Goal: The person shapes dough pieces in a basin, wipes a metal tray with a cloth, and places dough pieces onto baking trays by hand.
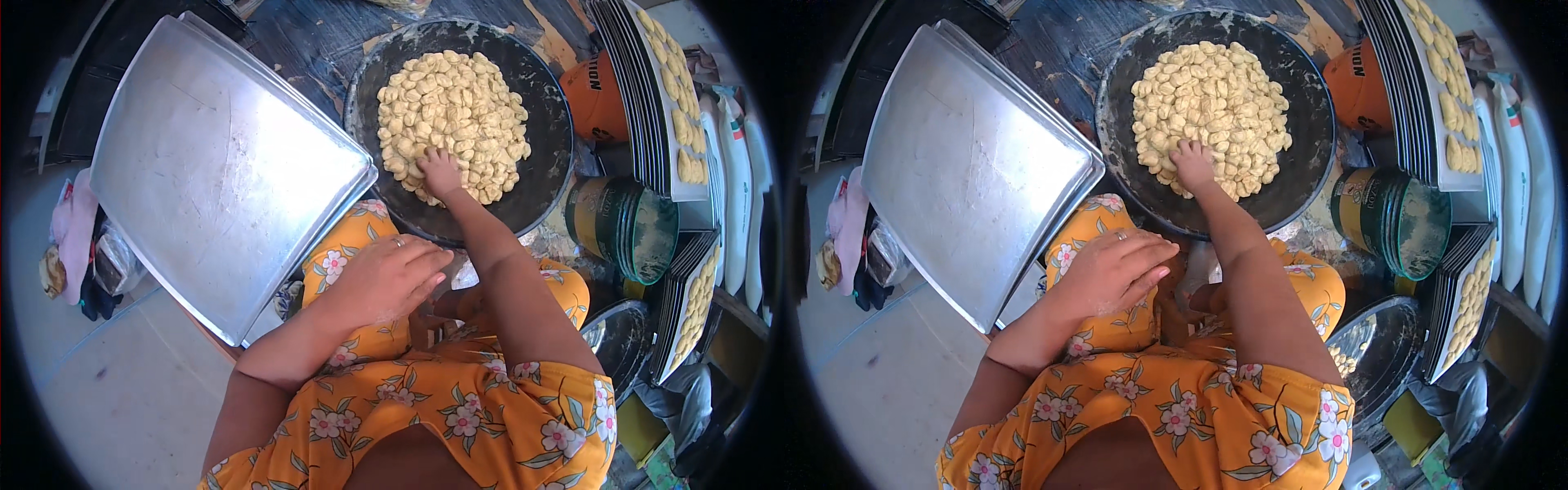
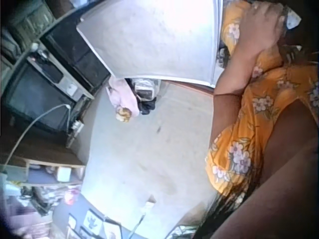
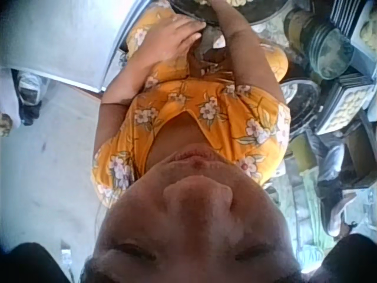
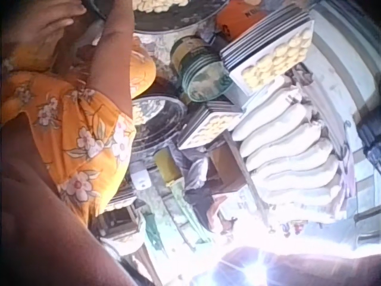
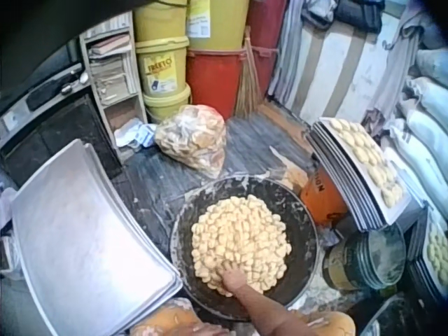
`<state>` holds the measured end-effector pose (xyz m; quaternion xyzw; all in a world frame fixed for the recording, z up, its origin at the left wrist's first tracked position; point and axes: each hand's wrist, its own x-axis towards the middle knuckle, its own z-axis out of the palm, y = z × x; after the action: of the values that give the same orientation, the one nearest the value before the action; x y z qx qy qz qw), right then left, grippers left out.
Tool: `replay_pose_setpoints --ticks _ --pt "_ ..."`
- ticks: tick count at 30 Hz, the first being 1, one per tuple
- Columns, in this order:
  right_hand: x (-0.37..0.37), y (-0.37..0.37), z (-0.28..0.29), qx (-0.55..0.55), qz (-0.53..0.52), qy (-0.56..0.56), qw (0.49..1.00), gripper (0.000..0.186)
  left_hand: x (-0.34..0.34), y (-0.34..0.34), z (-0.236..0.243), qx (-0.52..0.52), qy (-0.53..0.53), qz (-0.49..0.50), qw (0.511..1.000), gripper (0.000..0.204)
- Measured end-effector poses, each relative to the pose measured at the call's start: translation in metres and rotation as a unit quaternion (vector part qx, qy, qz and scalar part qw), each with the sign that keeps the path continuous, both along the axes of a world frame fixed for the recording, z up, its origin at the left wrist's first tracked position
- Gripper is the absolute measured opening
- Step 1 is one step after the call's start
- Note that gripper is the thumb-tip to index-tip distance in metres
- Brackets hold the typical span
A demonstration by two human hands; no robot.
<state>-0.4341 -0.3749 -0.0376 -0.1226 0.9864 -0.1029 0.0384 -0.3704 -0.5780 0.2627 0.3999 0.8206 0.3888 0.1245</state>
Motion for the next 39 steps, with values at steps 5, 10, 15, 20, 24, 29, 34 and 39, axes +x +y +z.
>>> replay_pose_setpoints --ticks 5,10,15,20,24,29,34,39 --pt "-0.027 0.022 0.009 -0.428 -0.240 -0.133 0.861 0.026 -0.006 0.000 -0.002 0.018 -0.015 0.010 1.000 0.027" --pt "-0.085 0.008 0.194 -0.793 -0.094 -0.109 0.593 0.035 -0.015 -0.025 0.015 0.097 0.049 0.190 0.976 0.064" --pt "-0.068 -0.042 0.324 -0.626 0.203 -0.163 0.735 0.045 -0.041 -0.020 0.044 0.412 -0.200 0.314 0.832 0.084" --pt "-0.100 -0.003 0.275 -0.651 0.069 -0.075 0.752 0.046 -0.043 -0.090 0.052 0.339 -0.149 0.451 0.812 0.061" --pt "-0.092 0.058 0.164 -0.539 -0.189 -0.299 0.765 0.040 -0.047 -0.133 0.053 -0.035 0.154 0.531 0.832 0.051" --pt "-0.005 0.129 -0.026 -0.073 -0.211 -0.454 0.862 0.022 -0.059 -0.124 0.038 -0.232 0.085 0.495 0.833 0.065" --pt "0.068 0.040 -0.045 0.034 -0.258 -0.131 0.956 0.045 -0.036 -0.130 0.048 -0.286 0.120 0.505 0.805 0.064" --pt "0.001 0.051 0.039 -0.350 -0.348 -0.314 0.811 0.041 -0.033 -0.156 0.056 -0.191 0.085 0.454 0.866 0.047"
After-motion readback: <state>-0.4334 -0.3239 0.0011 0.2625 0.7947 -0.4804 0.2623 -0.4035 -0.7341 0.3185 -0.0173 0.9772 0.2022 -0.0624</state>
